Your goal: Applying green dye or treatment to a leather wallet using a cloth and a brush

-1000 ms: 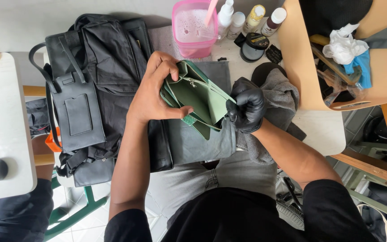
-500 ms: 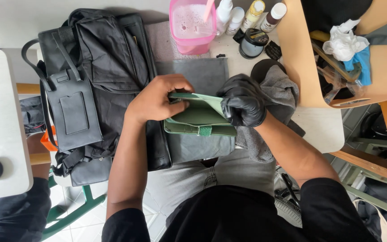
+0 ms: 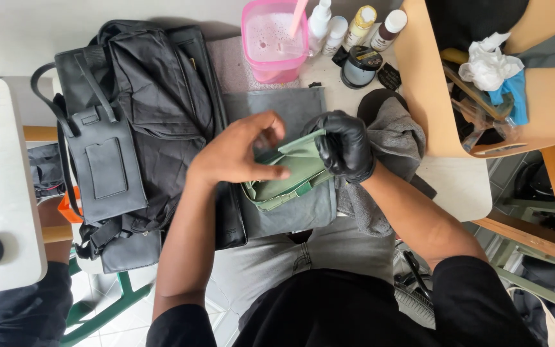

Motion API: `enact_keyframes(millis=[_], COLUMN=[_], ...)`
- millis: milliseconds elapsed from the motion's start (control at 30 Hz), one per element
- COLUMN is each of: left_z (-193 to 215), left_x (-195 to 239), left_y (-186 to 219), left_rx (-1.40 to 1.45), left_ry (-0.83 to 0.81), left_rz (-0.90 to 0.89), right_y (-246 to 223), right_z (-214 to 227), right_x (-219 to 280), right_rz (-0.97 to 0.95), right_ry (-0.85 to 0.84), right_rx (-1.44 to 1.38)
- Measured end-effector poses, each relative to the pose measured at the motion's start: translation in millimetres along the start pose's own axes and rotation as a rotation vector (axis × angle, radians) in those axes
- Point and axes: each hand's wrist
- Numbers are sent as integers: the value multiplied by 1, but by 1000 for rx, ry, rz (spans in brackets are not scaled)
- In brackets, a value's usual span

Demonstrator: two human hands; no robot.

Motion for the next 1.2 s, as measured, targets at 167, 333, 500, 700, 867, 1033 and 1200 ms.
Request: enact_keyframes(millis=[167, 333, 500, 700, 867, 1033, 1200], left_z=[-10, -27, -34, -42, -18, -1, 1], left_x=[-18, -34, -38, -50, -31, -12, -10], left_y=[-4, -19, -31, -63, -54, -44, -54], left_rx=[106, 163, 249, 79, -90, -202, -239], left_ry=[-91, -190, -247, -99, 123, 305, 478], left_rz=[-212, -310, -255, -375, -333, -261, -286], right_y=[-49, -96, -110, -121, -123, -120, -57], right_z=[-7, -15, -10, -7, 1, -15, -45], right_x=[-66, -127, -142, -159, -169, -211, -217], right_rz=[-8, -10, -17, -29, -51, -267, -193], right_ry=[3, 9, 12, 18, 12, -396, -381], right_rx=[-10, -5, -3, 2, 5, 407, 637])
Point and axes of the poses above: each hand's wrist, its own x-axis away from the middle knuckle, its own z-axis out of the back of the hand, y = z × x, and after that the axes turned 8 degrees about -y, right-handed
